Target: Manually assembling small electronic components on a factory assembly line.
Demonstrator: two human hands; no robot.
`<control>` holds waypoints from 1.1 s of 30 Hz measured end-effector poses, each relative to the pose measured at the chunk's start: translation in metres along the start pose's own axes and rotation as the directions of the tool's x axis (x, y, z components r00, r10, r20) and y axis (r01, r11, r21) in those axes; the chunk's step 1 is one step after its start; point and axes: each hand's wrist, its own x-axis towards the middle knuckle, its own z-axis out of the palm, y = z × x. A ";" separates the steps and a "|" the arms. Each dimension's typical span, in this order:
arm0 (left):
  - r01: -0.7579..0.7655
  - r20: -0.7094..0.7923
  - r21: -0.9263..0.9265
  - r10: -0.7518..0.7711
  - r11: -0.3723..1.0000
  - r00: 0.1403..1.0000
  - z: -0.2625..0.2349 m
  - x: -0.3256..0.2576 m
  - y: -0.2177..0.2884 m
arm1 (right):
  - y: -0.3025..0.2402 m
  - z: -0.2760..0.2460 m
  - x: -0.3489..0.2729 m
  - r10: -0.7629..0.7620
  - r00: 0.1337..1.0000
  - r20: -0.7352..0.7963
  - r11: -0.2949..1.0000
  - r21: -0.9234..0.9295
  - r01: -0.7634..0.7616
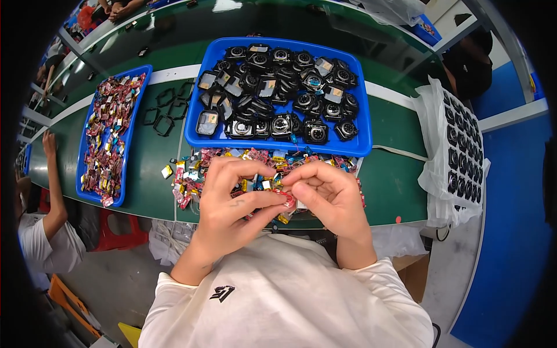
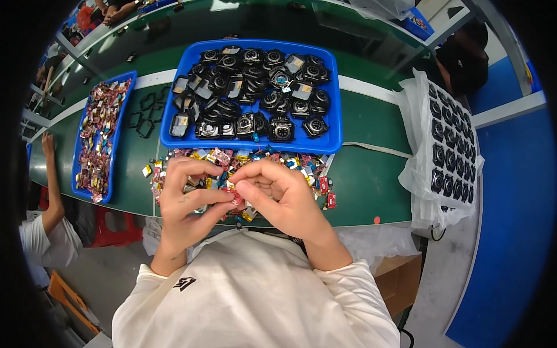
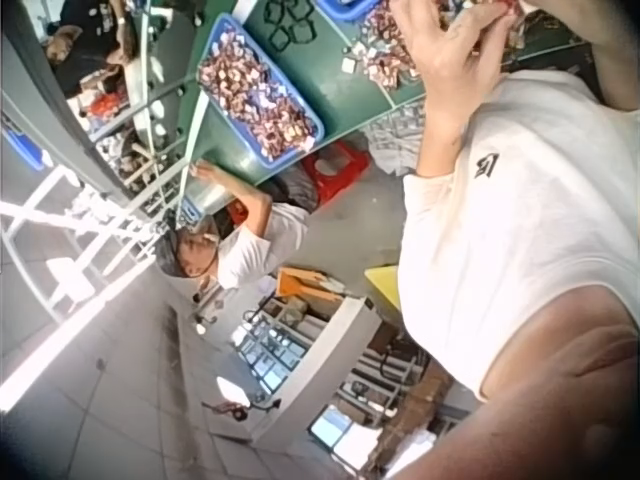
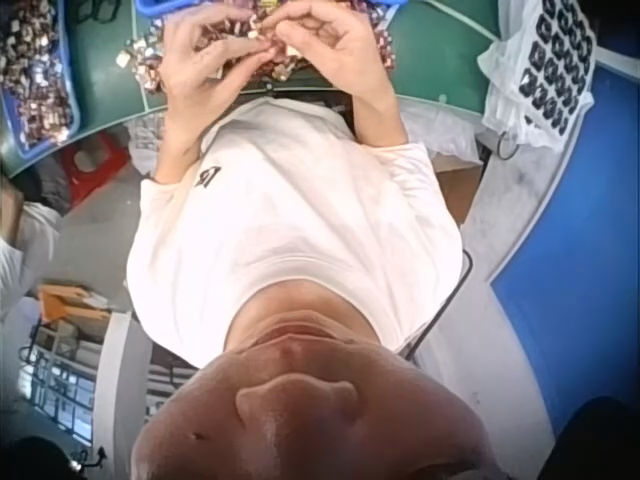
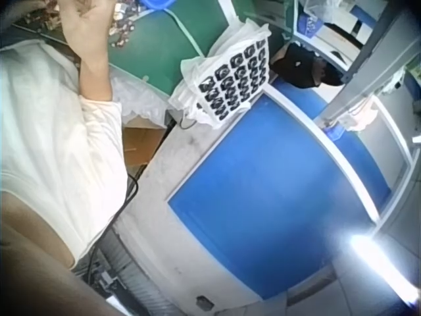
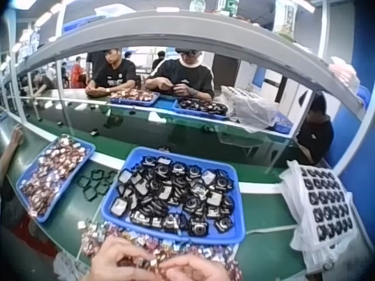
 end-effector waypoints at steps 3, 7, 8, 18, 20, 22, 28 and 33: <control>0.002 -0.065 -0.040 -0.005 0.999 0.998 0.000 -0.002 -0.002 | -0.004 0.002 -0.002 0.037 0.999 -0.009 0.998 0.053 -0.037; 0.106 -0.123 -0.147 -0.124 0.983 0.985 0.002 -0.001 0.000 | -0.001 -0.001 -0.007 -0.053 0.998 -0.035 0.993 -0.111 0.048; 0.161 -0.125 -0.184 -0.186 0.970 0.975 0.005 -0.001 0.001 | -0.001 0.000 -0.008 -0.052 0.998 -0.037 0.993 -0.112 0.047; 0.122 -0.053 -0.147 -0.131 0.982 0.990 0.009 -0.002 0.001 | -0.007 -0.005 0.001 -0.499 0.862 0.092 0.570 -0.714 0.406; 0.101 0.070 -0.150 -0.091 0.984 0.993 0.007 -0.008 0.001 | -0.009 -0.006 0.002 -0.479 0.876 0.048 0.572 -0.740 0.354; 0.042 0.076 -0.162 -0.030 0.986 0.997 0.009 -0.006 -0.002 | -0.009 -0.006 0.002 -0.391 0.920 -0.025 0.701 -0.655 0.281; 0.284 0.106 -0.422 -0.264 0.861 0.959 0.007 -0.003 0.009 | -0.007 -0.003 0.001 -0.365 0.929 -0.052 0.775 -0.570 0.272; 0.390 0.117 -0.382 -0.374 0.838 0.920 0.011 -0.006 0.006 | -0.007 -0.004 0.002 -0.336 0.941 -0.023 0.819 -0.501 0.280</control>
